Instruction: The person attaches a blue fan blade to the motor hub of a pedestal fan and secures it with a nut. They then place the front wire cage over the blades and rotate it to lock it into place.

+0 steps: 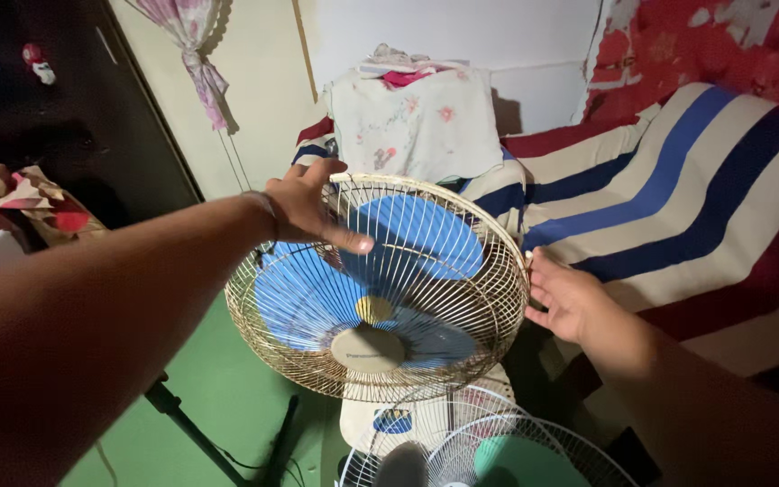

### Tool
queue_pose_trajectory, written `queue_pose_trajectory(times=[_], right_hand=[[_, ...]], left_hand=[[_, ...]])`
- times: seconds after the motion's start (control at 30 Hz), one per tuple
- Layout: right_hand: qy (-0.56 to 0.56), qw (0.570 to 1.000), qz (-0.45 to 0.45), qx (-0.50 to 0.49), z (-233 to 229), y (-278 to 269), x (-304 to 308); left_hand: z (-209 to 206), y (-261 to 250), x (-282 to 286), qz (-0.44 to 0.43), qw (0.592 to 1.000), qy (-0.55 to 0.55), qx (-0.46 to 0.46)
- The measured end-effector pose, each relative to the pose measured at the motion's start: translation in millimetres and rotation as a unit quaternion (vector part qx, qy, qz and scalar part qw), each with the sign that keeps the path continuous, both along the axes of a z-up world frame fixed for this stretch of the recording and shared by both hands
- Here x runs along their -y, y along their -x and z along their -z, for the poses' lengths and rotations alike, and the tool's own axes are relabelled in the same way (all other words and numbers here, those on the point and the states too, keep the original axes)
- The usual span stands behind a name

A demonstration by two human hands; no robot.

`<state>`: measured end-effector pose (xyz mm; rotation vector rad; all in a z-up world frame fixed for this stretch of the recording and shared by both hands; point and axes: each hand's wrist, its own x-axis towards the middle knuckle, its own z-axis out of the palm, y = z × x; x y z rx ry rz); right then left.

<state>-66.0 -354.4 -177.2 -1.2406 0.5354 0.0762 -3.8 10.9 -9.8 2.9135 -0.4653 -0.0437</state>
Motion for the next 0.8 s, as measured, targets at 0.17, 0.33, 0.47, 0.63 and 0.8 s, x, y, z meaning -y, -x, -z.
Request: queue_pose_trajectory(times=[0.17, 0.33, 0.47, 0.63, 0.8], right_hand=[[0.004, 1.000, -0.009, -0.022, -12, 4, -7], [0.007, 1.000, -0.024, 0.010, -11, 0, -7], [0.060, 0.998, -0.028, 0.002, -14, 1, -12], [0.088, 0.992, -0.071, -0.052, -27, -2, 9], [0.118, 0.987, -0.061, -0.088, -28, -24, 18]], left_hand=[[-9, 13, 4, 0.001, 1.000, -0.018, 0.012], [-13, 26, 1, -0.016, 1.000, 0.025, 0.010], [-14, 27, -2, 0.005, 1.000, 0.015, 0.022], [-12, 23, -3, 0.031, 0.999, -0.012, 0.032], [-13, 24, -11, 0.078, 0.996, -0.021, 0.034]])
